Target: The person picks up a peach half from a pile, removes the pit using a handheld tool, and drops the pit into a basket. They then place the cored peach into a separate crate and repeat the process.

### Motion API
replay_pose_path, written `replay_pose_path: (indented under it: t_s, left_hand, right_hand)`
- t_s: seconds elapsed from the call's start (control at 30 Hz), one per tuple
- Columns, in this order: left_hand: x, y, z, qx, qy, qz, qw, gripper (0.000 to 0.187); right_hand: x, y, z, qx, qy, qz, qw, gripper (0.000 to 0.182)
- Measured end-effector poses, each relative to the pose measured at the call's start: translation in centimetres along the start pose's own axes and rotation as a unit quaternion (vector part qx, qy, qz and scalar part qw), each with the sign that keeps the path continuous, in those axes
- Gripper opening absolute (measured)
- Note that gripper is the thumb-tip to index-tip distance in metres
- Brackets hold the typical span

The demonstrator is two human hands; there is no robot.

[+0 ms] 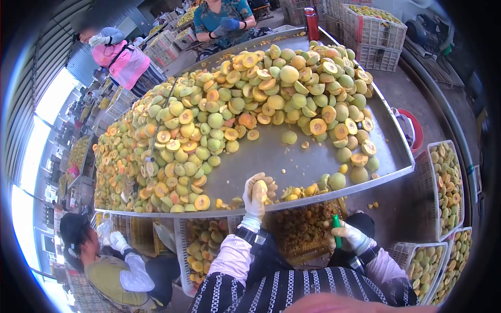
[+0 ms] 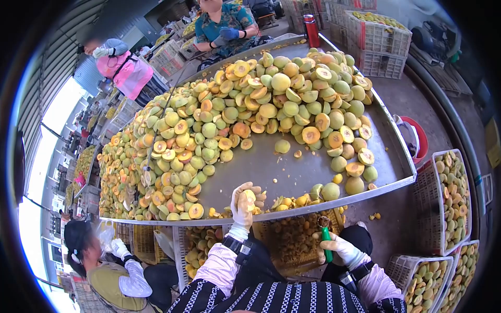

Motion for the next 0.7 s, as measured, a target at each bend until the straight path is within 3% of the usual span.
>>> replay_pose_path:
  t_s: [0.2,0.27,0.33,0.4,0.47,0.57,0.7]
  left_hand:
    - [0.9,-0.9,1.0,-0.007,0.046,0.015,0.999,0.042]
    - [1.4,-1.1,1.5,-0.009,0.125,0.063,0.990,0.048]
    - [1.7,-0.6,2.0,-0.096,0.259,0.123,0.953,0.058]
    - [0.5,1.2,0.8,-0.056,0.382,0.157,0.909,0.058]
    - [-2.0,3.7,-2.1,0.049,0.458,0.164,0.872,0.057]
    - [-5.4,8.6,-5.4,0.100,0.552,0.196,0.805,0.055]
    - [-7.9,14.6,-7.8,0.115,0.577,0.223,0.777,0.050]
  right_hand:
    - [0.1,0.7,-0.7,0.008,0.035,0.030,0.999,0.040]
    - [0.1,1.1,-1.1,0.009,0.042,0.035,0.998,0.040]
    - [0.0,1.5,-1.2,0.011,0.058,0.042,0.997,0.039]
    - [-0.1,2.2,-1.2,0.003,0.066,0.055,0.996,0.039]
    - [-0.2,2.4,-0.8,0.000,0.096,0.067,0.993,0.039]
    - [-0.4,2.9,-0.6,-0.023,0.101,0.088,0.991,0.039]
    - [-0.6,3.9,-0.1,-0.105,0.169,0.116,0.973,0.041]
Point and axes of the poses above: each hand's wrist, its own y-axis away from the middle knuckle, its own z-axis out of the back of the hand, x = y × z, the point moved 8 cm from there along -y, towards the middle knuckle, and after that the axes turned 1 degree about -z, right-handed, at the moved point
